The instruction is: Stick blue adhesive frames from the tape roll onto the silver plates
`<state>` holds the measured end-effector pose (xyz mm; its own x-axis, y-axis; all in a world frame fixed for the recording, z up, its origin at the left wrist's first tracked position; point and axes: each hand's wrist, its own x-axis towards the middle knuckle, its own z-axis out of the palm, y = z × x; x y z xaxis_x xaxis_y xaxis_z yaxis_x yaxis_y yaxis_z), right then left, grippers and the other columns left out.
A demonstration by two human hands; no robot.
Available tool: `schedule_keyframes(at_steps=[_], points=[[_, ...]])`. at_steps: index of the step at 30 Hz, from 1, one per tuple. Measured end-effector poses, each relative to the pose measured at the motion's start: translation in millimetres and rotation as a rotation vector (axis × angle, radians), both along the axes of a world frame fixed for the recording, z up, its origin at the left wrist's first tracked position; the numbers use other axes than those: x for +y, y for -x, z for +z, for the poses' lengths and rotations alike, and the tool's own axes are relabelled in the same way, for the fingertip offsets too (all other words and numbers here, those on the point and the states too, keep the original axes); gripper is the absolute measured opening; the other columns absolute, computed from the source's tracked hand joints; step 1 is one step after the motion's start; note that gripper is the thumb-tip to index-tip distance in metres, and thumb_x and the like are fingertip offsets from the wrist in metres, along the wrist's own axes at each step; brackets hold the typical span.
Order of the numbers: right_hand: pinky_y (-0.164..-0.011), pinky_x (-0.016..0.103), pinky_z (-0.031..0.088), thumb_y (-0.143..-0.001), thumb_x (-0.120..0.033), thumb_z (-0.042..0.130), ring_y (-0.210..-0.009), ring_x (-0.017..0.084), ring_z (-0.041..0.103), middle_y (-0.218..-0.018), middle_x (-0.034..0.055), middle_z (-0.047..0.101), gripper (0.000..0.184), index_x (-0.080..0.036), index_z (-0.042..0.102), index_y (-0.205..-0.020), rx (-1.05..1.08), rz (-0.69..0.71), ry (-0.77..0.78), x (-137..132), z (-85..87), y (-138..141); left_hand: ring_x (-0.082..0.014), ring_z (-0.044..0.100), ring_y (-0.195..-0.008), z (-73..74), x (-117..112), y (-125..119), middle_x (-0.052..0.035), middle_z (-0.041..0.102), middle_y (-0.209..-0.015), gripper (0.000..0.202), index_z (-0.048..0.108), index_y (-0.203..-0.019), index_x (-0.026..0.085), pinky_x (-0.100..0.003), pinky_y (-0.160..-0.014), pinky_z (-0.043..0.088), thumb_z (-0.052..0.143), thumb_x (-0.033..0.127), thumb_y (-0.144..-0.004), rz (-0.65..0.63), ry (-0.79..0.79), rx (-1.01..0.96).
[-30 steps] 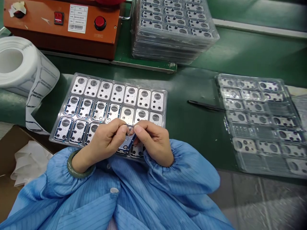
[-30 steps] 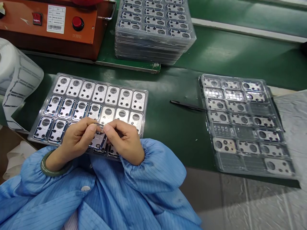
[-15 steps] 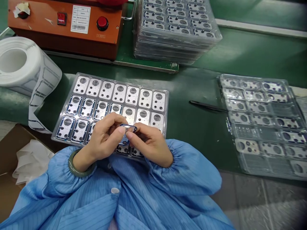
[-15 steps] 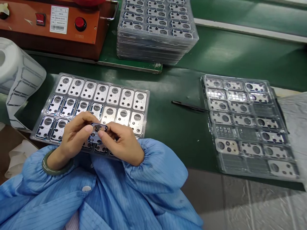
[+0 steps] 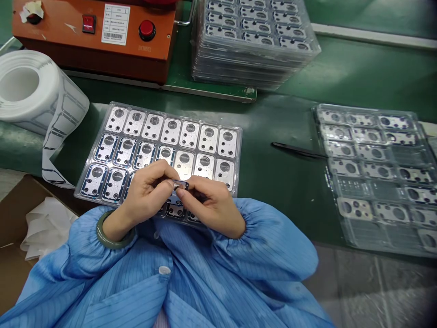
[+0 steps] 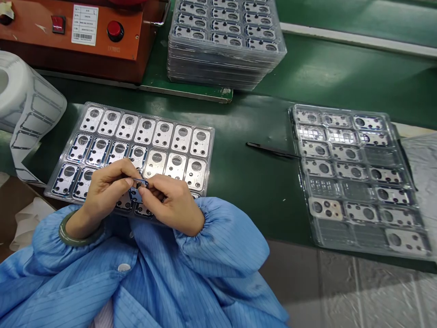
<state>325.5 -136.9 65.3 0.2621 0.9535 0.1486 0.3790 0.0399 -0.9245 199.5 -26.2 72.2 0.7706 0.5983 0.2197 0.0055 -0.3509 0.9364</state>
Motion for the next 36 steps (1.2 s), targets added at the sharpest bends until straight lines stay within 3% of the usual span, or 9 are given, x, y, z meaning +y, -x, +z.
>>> schedule_keyframes(at_steps=[3,7,13,28,31,33,36], points=[[-0.047,0.021,0.039,-0.087,-0.027,0.056,-0.049,0.007,0.046,-0.056,-0.0036,0.052,0.020,-0.018,0.055,-0.069,0.103,-0.029,0.062,-1.6,0.8,-0.8,-0.0113,0.054,-0.056,0.9,-1.4,1.1,-0.0009,0.060,-0.066,0.012,0.062,-0.074,0.018,-0.024,-0.049,0.044,0.052,0.017,-0.081,0.002,0.058,-0.033],[-0.046,0.021,0.041,-0.087,-0.034,0.057,-0.049,0.008,0.049,-0.056,-0.0027,0.055,0.023,-0.017,0.056,-0.072,0.196,-0.024,0.136,-2.9,2.7,-2.5,-0.0070,0.052,-0.044,-3.6,-4.6,0.5,0.0024,0.059,-0.062,0.012,0.063,-0.082,0.019,-0.019,-0.042,0.045,0.058,0.028,-0.087,0.151,0.178,-0.032],[-0.048,0.021,0.045,-0.085,-0.026,0.056,-0.054,0.009,0.052,-0.063,-0.0005,0.059,0.014,-0.017,0.057,-0.075,0.195,0.049,0.093,-2.4,3.8,-2.9,-0.0064,0.055,-0.040,-10.6,-4.4,-2.5,0.0057,0.058,-0.056,0.016,0.059,-0.088,0.020,-0.016,-0.039,0.048,0.058,0.036,-0.090,0.327,0.251,-0.077],[-0.050,0.023,0.050,-0.088,-0.027,0.052,-0.054,0.012,0.058,-0.064,0.0025,0.064,0.020,-0.016,0.060,-0.073,0.118,0.025,0.132,-6.1,-1.4,-7.2,-0.0047,0.055,-0.040,-14.5,-7.8,-6.2,0.0051,0.060,-0.066,0.010,0.057,-0.091,0.020,-0.016,-0.039,0.047,0.055,0.029,-0.092,0.330,0.116,-0.125],[-0.050,0.023,0.053,-0.089,-0.028,0.054,-0.053,0.012,0.061,-0.067,0.0016,0.065,0.014,-0.017,0.062,-0.090,0.183,-0.021,0.086,-6.8,-4.2,-8.1,-0.0043,0.053,-0.041,-18.0,-8.6,-8.1,0.0037,0.059,-0.068,0.011,0.056,-0.093,0.020,-0.016,-0.039,0.045,0.052,0.030,-0.093,0.325,0.079,-0.125],[-0.047,0.022,0.052,-0.087,-0.029,0.060,-0.049,0.011,0.060,-0.065,-0.0015,0.064,0.022,-0.020,0.060,-0.106,0.226,-0.101,0.051,-5.7,-7.0,-7.3,-0.0046,0.053,-0.043,-20.8,-7.8,-10.0,0.0016,0.060,-0.072,0.013,0.056,-0.095,0.019,-0.017,-0.041,0.046,0.049,0.030,-0.094,0.295,0.033,-0.111],[-0.043,0.022,0.051,-0.082,-0.031,0.066,-0.044,0.012,0.057,-0.061,-0.0046,0.061,0.033,-0.023,0.058,-0.113,0.204,-0.277,0.057,-1.3,-10.0,-4.8,-0.0076,0.056,-0.055,-24.6,-3.8,-11.7,-0.0031,0.062,-0.081,0.021,0.056,-0.105,0.017,-0.020,-0.051,0.051,0.048,0.033,-0.095,0.236,-0.070,-0.080]])
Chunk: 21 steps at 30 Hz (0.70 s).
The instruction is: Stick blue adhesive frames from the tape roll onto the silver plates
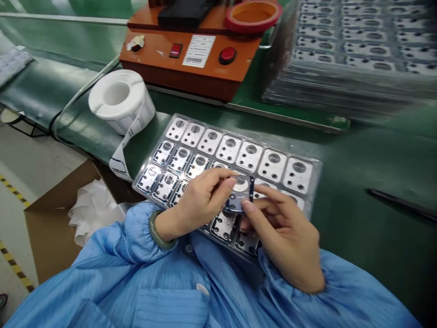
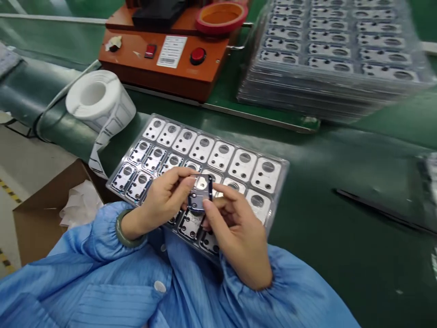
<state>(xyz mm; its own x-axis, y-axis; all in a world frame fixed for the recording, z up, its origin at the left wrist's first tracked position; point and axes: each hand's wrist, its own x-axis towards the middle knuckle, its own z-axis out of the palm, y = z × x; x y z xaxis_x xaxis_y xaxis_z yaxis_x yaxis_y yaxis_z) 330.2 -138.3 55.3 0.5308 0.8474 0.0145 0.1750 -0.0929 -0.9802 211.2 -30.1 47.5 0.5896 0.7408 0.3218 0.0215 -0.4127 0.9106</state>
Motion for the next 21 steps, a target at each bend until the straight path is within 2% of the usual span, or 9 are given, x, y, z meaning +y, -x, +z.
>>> schedule_keyframes(at_steps=[3,5,9,11,14,17,19,21], points=[[-0.044,0.024,0.050,-0.077,-0.037,0.069,-0.044,0.012,0.055,-0.061,-0.0040,0.061,0.037,-0.023,0.062,-0.111,-0.092,-0.260,0.084,5.3,-1.3,1.6,-0.0096,0.058,-0.068,0.4,4.2,3.5,-0.0097,0.059,-0.099,0.036,0.050,-0.122,0.013,-0.023,-0.060,0.055,0.049,0.035,-0.094,0.008,-0.086,-0.026],[-0.048,0.027,0.051,-0.075,-0.042,0.069,-0.047,0.013,0.056,-0.063,-0.0027,0.062,0.039,-0.022,0.064,-0.109,-0.160,-0.345,0.175,8.3,-2.3,1.9,-0.0093,0.058,-0.071,3.7,5.6,10.3,-0.0111,0.057,-0.106,0.037,0.049,-0.126,0.013,-0.023,-0.063,0.055,0.051,0.031,-0.094,0.046,-0.136,-0.079],[-0.066,0.035,0.052,-0.076,-0.050,0.062,-0.059,0.017,0.061,-0.069,0.0006,0.066,0.045,-0.021,0.064,-0.111,-0.317,-0.322,0.325,13.5,-4.1,2.9,-0.0064,0.060,-0.067,10.0,8.6,34.2,-0.0049,0.059,-0.097,0.028,0.054,-0.121,0.017,-0.020,-0.060,0.053,0.048,0.017,-0.094,0.139,-0.187,-0.232],[-0.068,0.036,0.050,-0.076,-0.053,0.059,-0.061,0.019,0.062,-0.068,0.0015,0.066,0.046,-0.020,0.066,-0.108,-0.400,-0.287,0.355,15.7,-3.5,4.1,-0.0042,0.059,-0.061,7.5,11.8,50.6,-0.0023,0.059,-0.093,0.026,0.056,-0.117,0.019,-0.017,-0.055,0.051,0.046,0.014,-0.094,0.276,-0.214,-0.324],[-0.067,0.035,0.049,-0.073,-0.058,0.055,-0.059,0.019,0.060,-0.065,0.0021,0.064,0.050,-0.019,0.069,-0.101,-0.481,-0.240,0.405,18.1,-0.7,6.0,-0.0022,0.056,-0.054,-7.5,18.6,80.3,0.0014,0.057,-0.086,0.017,0.060,-0.106,0.020,-0.016,-0.052,0.048,0.049,0.017,-0.094,0.587,-0.238,-0.417],[-0.067,0.036,0.049,-0.070,-0.061,0.054,-0.060,0.020,0.061,-0.067,0.0029,0.064,0.056,-0.019,0.069,-0.103,-0.474,-0.232,0.462,19.8,1.6,6.4,-0.0015,0.052,-0.052,-31.7,25.1,113.9,0.0011,0.056,-0.091,0.012,0.058,-0.101,0.020,-0.016,-0.049,0.045,0.056,0.025,-0.091,0.838,-0.174,-0.380],[-0.068,0.037,0.049,-0.067,-0.063,0.055,-0.061,0.022,0.061,-0.068,0.0034,0.064,0.056,-0.021,0.070,-0.103,-0.442,-0.235,0.505,20.8,2.3,5.9,-0.0010,0.050,-0.054,-48.1,27.5,134.7,-0.0018,0.056,-0.102,0.020,0.056,-0.104,0.020,-0.015,-0.048,0.044,0.060,0.030,-0.088,0.967,-0.014,-0.305],[-0.070,0.038,0.050,-0.065,-0.063,0.055,-0.063,0.023,0.062,-0.070,0.0036,0.064,0.053,-0.024,0.070,-0.098,-0.427,-0.236,0.548,22.0,2.6,5.2,-0.0005,0.048,-0.055,-61.5,28.3,150.1,-0.0052,0.054,-0.112,0.031,0.053,-0.109,0.020,-0.014,-0.048,0.043,0.064,0.034,-0.084,1.049,0.222,-0.277]])
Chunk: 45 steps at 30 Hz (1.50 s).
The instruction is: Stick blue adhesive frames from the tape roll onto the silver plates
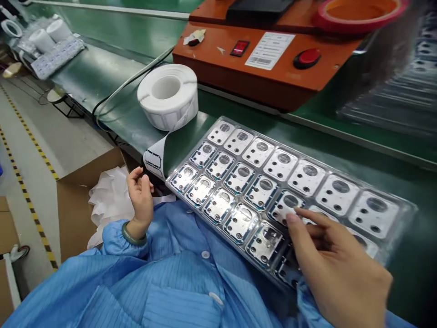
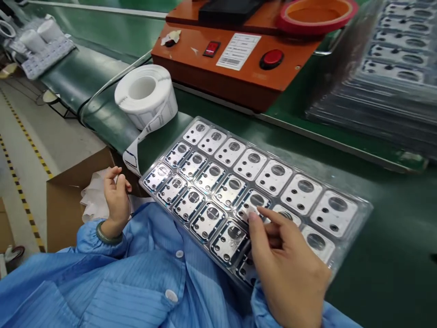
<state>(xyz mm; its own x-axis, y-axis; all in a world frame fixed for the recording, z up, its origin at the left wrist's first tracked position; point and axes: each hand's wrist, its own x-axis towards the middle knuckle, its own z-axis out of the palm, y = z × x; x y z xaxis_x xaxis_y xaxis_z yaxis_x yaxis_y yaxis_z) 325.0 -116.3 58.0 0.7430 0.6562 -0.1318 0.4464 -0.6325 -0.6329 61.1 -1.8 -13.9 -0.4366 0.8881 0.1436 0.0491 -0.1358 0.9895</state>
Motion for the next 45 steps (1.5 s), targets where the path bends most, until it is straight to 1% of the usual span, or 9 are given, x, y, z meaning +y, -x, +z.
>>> schedule_keyframes(at_steps=[6,11,14,18,26,30,34,39,45], points=[[-0.076,0.041,0.051,-0.058,-0.062,0.056,-0.070,0.026,0.064,-0.070,0.0049,0.064,0.049,-0.027,0.072,-0.087,0.001,-0.030,0.045,2.7,5.1,0.6,-0.0013,0.050,-0.058,-16.4,5.1,10.5,-0.0134,0.041,-0.139,0.055,0.041,-0.131,0.025,-0.016,-0.049,0.045,0.060,0.048,-0.085,-0.078,0.281,-0.160],[-0.075,0.041,0.052,-0.060,-0.062,0.057,-0.072,0.027,0.066,-0.073,0.0051,0.068,0.048,-0.025,0.072,-0.087,-0.001,0.000,0.000,1.6,10.6,3.1,-0.0034,0.050,-0.060,-9.0,28.0,24.7,-0.0174,0.035,-0.144,0.054,0.038,-0.137,0.024,-0.024,-0.064,0.052,0.056,0.043,-0.089,-0.104,-0.102,0.448],[-0.069,0.039,0.053,-0.063,-0.062,0.057,-0.066,0.025,0.065,-0.069,0.0042,0.068,0.050,-0.022,0.073,-0.088,-0.048,0.083,-0.056,0.7,9.0,4.0,-0.0068,0.056,-0.066,2.4,48.3,38.3,-0.0171,0.039,-0.143,0.045,0.045,-0.134,0.023,-0.026,-0.068,0.053,0.052,0.038,-0.092,-0.314,-0.362,0.848],[-0.061,0.035,0.053,-0.069,-0.061,0.054,-0.061,0.023,0.065,-0.064,0.0037,0.068,0.049,-0.019,0.073,-0.086,-0.113,0.195,-0.137,-0.8,2.7,3.3,-0.0135,0.064,-0.081,16.6,68.9,46.2,-0.0120,0.060,-0.124,0.038,0.053,-0.127,0.020,-0.025,-0.071,0.053,0.050,0.037,-0.093,-0.494,-0.379,1.061],[-0.056,0.030,0.053,-0.078,-0.059,0.052,-0.060,0.021,0.067,-0.066,0.0033,0.070,0.046,-0.020,0.073,-0.087,-0.218,0.255,-0.218,-3.9,-3.7,2.5,-0.0127,0.061,-0.072,20.1,71.8,51.1,-0.0067,0.065,-0.092,0.025,0.067,-0.103,0.018,-0.024,-0.067,0.050,0.060,0.036,-0.088,-0.236,-0.335,1.051],[-0.055,0.028,0.053,-0.083,-0.049,0.055,-0.060,0.020,0.068,-0.068,0.0039,0.071,0.035,-0.019,0.073,-0.088,-0.239,0.315,-0.237,-5.7,-1.5,3.6,-0.0105,0.056,-0.063,26.0,59.5,53.4,-0.0039,0.063,-0.080,0.009,0.068,-0.086,0.019,-0.022,-0.058,0.047,0.065,0.027,-0.084,-0.266,-0.447,0.938],[-0.053,0.026,0.052,-0.087,-0.041,0.055,-0.057,0.017,0.067,-0.070,0.0030,0.072,0.026,-0.021,0.072,-0.089,-0.328,0.430,-0.308,-8.1,-1.2,4.8,-0.0063,0.052,-0.052,45.0,35.2,43.8,-0.0045,0.068,-0.089,0.009,0.065,-0.082,0.020,-0.019,-0.045,0.044,0.070,0.018,-0.075,-0.429,-0.589,0.875],[-0.058,0.025,0.052,-0.089,-0.026,0.058,-0.063,0.015,0.067,-0.080,0.0040,0.072,0.016,-0.019,0.068,-0.099,-0.356,0.637,-0.461,-11.4,-4.4,6.8,-0.0133,0.068,-0.069,81.6,1.7,12.8,-0.0041,0.073,-0.087,0.022,0.060,-0.088,0.020,-0.022,-0.056,0.054,0.070,0.010,-0.071,-0.679,-0.825,0.894],[-0.062,0.024,0.055,-0.080,-0.014,0.068,-0.072,0.015,0.068,-0.092,0.0049,0.071,0.040,-0.022,0.058,-0.118,-0.423,0.797,-0.700,-19.0,0.8,8.5,-0.0101,0.060,-0.055,107.2,-19.7,-38.3,-0.0013,0.070,-0.074,0.008,0.058,-0.087,0.018,-0.023,-0.049,0.045,0.062,0.015,-0.081,-1.147,-0.813,1.039]])
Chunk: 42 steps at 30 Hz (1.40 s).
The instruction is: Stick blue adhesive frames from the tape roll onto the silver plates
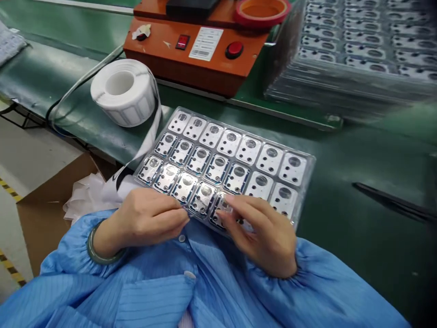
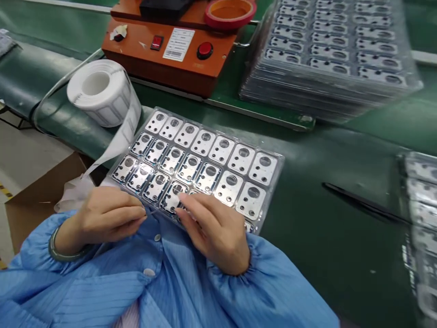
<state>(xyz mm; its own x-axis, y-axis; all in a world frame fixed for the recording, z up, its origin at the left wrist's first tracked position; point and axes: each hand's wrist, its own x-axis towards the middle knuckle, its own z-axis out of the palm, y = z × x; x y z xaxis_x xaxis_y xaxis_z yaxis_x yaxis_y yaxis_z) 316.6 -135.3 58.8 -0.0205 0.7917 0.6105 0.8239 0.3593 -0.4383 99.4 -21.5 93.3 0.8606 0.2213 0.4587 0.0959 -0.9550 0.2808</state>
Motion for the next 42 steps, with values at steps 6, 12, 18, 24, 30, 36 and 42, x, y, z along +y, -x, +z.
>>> schedule_keyframes(at_steps=[6,12,18,24,30,36,42], points=[[-0.053,0.024,0.051,-0.080,-0.015,0.067,-0.062,0.013,0.063,-0.080,0.0024,0.069,0.030,-0.022,0.064,-0.109,-0.067,0.042,-0.030,-9.4,8.2,3.5,-0.0100,0.050,-0.051,0.7,3.1,-39.5,0.0021,0.058,-0.062,0.009,0.059,-0.082,0.018,-0.025,-0.046,0.035,0.051,0.018,-0.087,-0.098,-0.013,0.094],[-0.055,0.025,0.051,-0.082,-0.009,0.061,-0.065,0.014,0.063,-0.080,0.0033,0.069,0.025,-0.021,0.065,-0.104,0.009,-0.125,0.006,-20.1,6.3,1.3,-0.0111,0.049,-0.054,2.4,2.0,-61.7,0.0014,0.057,-0.067,0.007,0.058,-0.089,0.020,-0.026,-0.047,0.033,0.051,0.021,-0.086,-0.095,0.055,0.088],[-0.060,0.028,0.053,-0.084,-0.015,0.063,-0.068,0.014,0.061,-0.078,0.0016,0.065,0.010,-0.023,0.067,-0.087,0.388,-0.491,0.067,-26.2,10.4,-10.6,-0.0076,0.047,-0.055,-10.2,-5.9,-88.7,-0.0100,0.060,-0.113,0.044,0.046,-0.127,0.021,-0.024,-0.050,0.044,0.060,0.029,-0.086,0.020,0.505,-0.062],[-0.040,0.020,0.042,-0.082,-0.034,0.068,-0.044,0.007,0.049,-0.061,-0.0043,0.057,0.013,-0.021,0.067,-0.084,1.037,-0.569,0.196,-28.8,-1.5,-20.3,-0.0067,0.045,-0.046,-18.5,-20.9,-112.0,-0.0019,0.062,-0.075,0.022,0.057,-0.104,0.018,-0.021,-0.042,0.040,0.058,0.033,-0.088,0.121,1.101,-0.003],[-0.041,0.020,0.043,-0.081,-0.040,0.068,-0.044,0.007,0.048,-0.055,-0.0055,0.054,0.020,-0.021,0.067,-0.088,1.155,-0.488,0.193,-30.2,-8.8,-22.2,-0.0074,0.047,-0.050,-21.4,-26.1,-126.3,0.0023,0.054,-0.061,0.010,0.058,-0.079,0.018,-0.019,-0.043,0.037,0.059,0.025,-0.085,0.124,1.170,0.042],[-0.049,0.024,0.050,-0.080,-0.029,0.067,-0.058,0.011,0.058,-0.077,0.0002,0.066,0.013,-0.022,0.069,-0.091,1.014,-0.565,0.200,-32.7,-0.2,-19.7,-0.0070,0.043,-0.047,-24.8,-24.7,-127.2,0.0044,0.048,-0.056,0.014,0.055,-0.077,0.018,-0.019,-0.043,0.034,0.055,0.027,-0.088,0.181,1.032,0.048],[-0.060,0.028,0.053,-0.082,-0.027,0.065,-0.063,0.012,0.059,-0.076,-0.0010,0.064,0.011,-0.023,0.069,-0.091,0.838,-0.626,0.251,-33.5,-3.3,-16.8,-0.0101,0.047,-0.057,-24.3,-20.4,-129.9,0.0021,0.053,-0.065,0.012,0.053,-0.077,0.018,-0.023,-0.053,0.036,0.053,0.023,-0.088,0.191,0.635,0.169]])
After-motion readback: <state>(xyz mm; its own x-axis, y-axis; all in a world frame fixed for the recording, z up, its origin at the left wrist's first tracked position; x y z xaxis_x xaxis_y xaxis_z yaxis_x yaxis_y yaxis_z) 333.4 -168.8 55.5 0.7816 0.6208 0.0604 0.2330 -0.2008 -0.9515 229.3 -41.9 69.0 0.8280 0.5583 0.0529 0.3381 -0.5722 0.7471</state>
